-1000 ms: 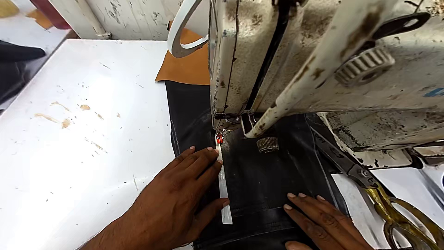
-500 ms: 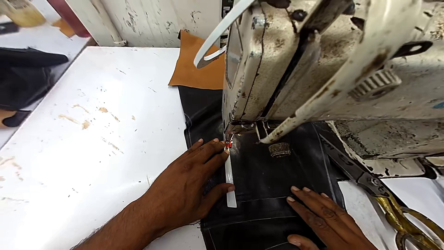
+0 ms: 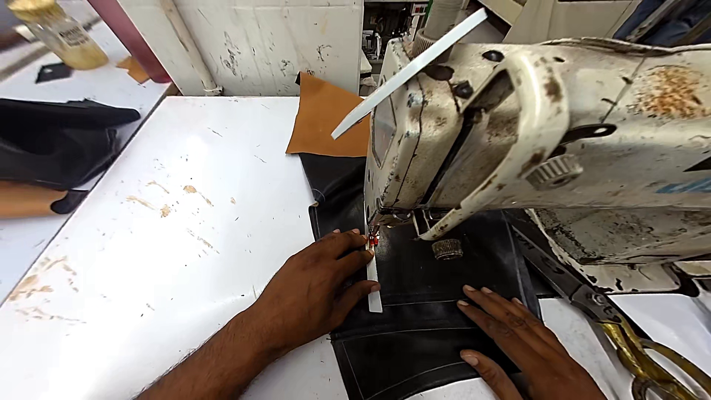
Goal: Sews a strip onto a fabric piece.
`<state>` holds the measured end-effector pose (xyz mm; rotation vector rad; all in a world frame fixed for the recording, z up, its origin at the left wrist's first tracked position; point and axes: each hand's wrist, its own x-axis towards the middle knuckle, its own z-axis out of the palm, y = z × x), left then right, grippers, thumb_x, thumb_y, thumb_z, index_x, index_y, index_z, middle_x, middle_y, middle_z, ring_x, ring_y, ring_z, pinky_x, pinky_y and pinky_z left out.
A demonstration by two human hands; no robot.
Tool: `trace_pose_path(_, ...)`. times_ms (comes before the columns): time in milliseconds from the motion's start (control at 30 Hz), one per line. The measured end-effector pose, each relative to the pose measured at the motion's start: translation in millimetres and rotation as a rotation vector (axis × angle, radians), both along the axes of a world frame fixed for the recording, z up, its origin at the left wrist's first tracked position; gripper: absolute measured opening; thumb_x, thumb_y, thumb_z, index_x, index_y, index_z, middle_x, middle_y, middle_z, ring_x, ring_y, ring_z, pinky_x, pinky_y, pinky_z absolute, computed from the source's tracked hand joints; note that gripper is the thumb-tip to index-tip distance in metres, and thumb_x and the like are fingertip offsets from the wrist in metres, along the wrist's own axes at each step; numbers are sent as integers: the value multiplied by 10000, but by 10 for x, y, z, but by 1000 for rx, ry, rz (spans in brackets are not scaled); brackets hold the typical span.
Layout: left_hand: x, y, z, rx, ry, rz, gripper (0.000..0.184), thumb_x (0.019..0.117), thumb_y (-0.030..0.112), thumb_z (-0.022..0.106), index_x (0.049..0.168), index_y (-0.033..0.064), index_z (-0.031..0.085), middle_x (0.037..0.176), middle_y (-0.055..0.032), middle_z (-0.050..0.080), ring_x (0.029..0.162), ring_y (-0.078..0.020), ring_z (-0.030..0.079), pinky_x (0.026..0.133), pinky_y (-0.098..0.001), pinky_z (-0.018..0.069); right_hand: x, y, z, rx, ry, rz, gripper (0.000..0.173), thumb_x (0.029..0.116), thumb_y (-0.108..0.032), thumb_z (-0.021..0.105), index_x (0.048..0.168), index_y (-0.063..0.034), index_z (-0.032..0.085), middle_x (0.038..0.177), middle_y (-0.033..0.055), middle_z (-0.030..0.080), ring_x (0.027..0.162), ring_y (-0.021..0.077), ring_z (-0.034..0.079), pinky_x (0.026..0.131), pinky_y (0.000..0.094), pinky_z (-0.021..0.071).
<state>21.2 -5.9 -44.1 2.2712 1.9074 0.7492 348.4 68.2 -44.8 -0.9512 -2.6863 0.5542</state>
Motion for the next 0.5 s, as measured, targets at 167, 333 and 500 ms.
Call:
trace_pose_path(167, -17, 22, -20, 16, -29, -14, 449, 1006, 528, 560, 1237, 188, 739, 1366, 4, 642, 1353, -107, 542, 1155, -334, 444, -127, -28, 76, 141, 56, -15, 502, 1033, -488, 557, 1319, -97, 688, 1433, 127, 622, 1394, 297, 532, 1206, 554, 337)
trace_pose_path(333, -29, -18, 7, 68, -42, -42, 329, 1035, 379, 547, 1166, 152, 745, 1263, 9, 684, 1227, -112, 617, 1056, -319, 508, -649, -290, 171, 220, 246, 73, 344, 1024, -369, 629, 1218, -103, 726, 1250, 75, 720, 1213, 214, 648, 1032, 342, 522)
trace_pose_path(500, -21, -178, 42, 17, -83, -120, 336, 983, 503, 615, 1058, 214, 768, 1135, 84, 680, 1062, -67, 606, 907, -299, 497, -600, -341, 235, 237, 252, -8, 284, 1030, -311, 626, 1183, -100, 739, 1187, 86, 736, 1147, 210, 675, 967, 346, 557)
